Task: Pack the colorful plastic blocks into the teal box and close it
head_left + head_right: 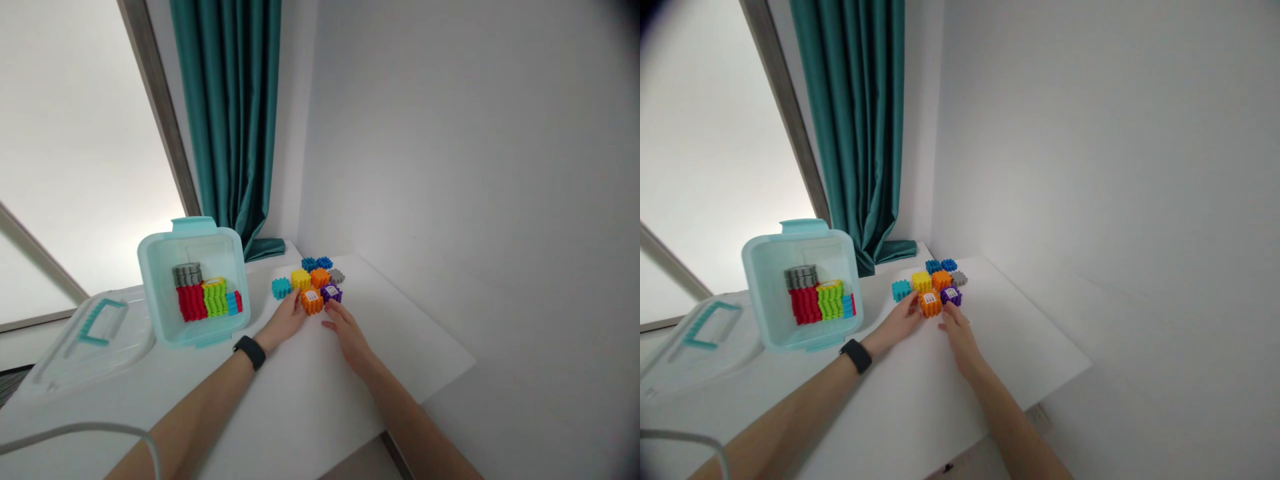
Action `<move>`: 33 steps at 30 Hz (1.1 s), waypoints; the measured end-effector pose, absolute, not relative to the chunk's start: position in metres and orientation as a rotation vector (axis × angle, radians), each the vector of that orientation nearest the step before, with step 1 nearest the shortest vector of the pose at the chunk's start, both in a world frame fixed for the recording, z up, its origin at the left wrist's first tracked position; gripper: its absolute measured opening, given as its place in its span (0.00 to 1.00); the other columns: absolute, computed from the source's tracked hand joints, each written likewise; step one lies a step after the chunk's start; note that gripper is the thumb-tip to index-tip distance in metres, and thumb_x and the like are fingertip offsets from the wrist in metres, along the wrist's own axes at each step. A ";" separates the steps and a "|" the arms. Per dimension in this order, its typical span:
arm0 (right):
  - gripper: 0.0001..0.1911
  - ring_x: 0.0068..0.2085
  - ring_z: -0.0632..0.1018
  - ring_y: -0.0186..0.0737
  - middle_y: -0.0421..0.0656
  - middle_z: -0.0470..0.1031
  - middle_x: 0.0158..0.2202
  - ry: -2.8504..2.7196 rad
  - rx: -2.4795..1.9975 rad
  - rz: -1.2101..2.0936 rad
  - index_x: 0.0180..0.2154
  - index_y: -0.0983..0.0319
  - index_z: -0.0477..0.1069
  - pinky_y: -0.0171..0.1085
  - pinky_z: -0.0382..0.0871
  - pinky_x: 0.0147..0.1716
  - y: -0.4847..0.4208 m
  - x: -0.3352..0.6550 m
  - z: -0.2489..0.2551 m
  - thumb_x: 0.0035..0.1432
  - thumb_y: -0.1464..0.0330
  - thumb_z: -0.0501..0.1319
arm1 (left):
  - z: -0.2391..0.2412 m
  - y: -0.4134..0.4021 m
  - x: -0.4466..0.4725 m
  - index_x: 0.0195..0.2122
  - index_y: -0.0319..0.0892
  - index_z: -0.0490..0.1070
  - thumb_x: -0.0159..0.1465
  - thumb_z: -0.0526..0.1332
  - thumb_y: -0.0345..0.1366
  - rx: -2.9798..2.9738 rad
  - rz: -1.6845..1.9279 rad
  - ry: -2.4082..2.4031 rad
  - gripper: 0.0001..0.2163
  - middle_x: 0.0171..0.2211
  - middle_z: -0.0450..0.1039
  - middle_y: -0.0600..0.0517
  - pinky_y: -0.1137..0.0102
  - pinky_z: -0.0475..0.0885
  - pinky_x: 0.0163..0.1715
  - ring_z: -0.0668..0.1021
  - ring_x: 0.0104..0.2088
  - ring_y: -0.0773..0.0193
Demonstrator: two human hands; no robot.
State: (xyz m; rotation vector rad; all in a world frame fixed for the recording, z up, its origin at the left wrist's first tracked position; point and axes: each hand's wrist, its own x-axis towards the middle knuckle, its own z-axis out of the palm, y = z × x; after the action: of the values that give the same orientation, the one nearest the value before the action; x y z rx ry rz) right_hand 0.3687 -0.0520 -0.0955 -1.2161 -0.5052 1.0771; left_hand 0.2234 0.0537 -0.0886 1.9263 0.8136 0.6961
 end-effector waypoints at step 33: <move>0.30 0.54 0.74 0.51 0.50 0.73 0.57 -1.457 -1.441 0.833 0.59 0.57 0.68 0.55 0.66 0.57 -0.064 0.361 -0.086 0.53 0.73 0.59 | -0.064 0.019 0.150 0.64 0.41 0.62 0.59 0.67 0.35 2.353 0.521 0.855 0.31 0.58 0.70 0.39 0.52 0.67 0.58 0.73 0.57 0.46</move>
State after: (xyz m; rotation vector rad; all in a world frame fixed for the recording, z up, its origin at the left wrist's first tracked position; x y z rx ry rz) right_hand 0.3605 -0.0640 -0.0856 -1.4409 -1.4572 0.8335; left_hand 0.1495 0.0192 -0.0636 2.3531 0.8552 0.5205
